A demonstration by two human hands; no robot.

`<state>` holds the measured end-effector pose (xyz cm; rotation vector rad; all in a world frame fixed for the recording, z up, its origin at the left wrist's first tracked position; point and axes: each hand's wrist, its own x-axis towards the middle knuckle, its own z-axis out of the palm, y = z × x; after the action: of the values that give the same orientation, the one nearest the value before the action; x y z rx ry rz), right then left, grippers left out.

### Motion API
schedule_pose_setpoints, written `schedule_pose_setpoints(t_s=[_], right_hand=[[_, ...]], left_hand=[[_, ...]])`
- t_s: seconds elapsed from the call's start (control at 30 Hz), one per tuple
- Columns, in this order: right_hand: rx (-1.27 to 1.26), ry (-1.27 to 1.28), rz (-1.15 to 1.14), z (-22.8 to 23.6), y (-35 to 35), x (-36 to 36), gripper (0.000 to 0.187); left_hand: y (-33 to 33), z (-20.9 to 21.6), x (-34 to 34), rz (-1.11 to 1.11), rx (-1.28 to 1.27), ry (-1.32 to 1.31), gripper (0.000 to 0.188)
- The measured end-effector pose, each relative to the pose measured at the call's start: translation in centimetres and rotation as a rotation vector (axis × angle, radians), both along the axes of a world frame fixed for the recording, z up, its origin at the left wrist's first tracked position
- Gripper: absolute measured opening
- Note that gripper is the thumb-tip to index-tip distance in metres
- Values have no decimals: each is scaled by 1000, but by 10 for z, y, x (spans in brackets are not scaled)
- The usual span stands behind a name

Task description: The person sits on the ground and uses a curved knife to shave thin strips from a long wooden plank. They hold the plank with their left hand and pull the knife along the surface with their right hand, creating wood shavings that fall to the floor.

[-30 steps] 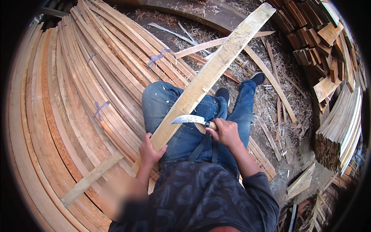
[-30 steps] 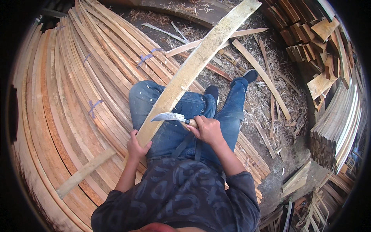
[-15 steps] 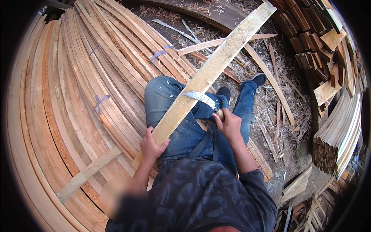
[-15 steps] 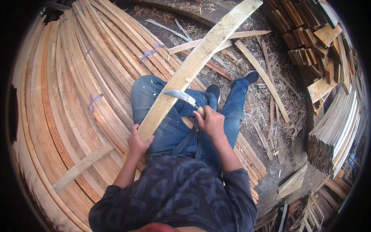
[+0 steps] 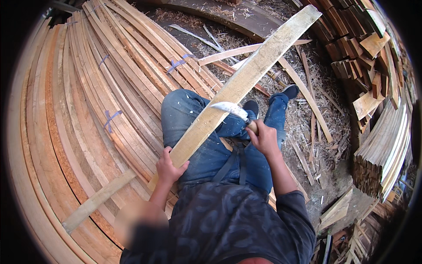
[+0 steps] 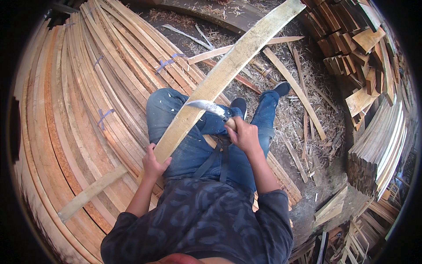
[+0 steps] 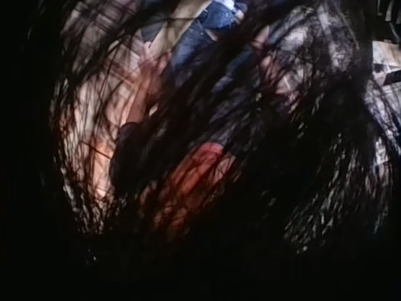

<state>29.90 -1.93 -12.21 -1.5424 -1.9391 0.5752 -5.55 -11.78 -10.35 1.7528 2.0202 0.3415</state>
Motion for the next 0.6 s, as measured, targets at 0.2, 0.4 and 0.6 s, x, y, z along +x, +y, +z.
schedule_pose_setpoints(t_s=[0.2,0.4,0.6], right_hand=[[29,34,-21,0,-5,6,28],[54,-81,-63,-16,1,0,35],[11,-70,16,-22,-25,-22,33]], left_hand=[[4,2,1,2,-9,8,78],[6,6,-3,-21,-36,-35,78],[7,3,-4,-40,-4,-15,78]])
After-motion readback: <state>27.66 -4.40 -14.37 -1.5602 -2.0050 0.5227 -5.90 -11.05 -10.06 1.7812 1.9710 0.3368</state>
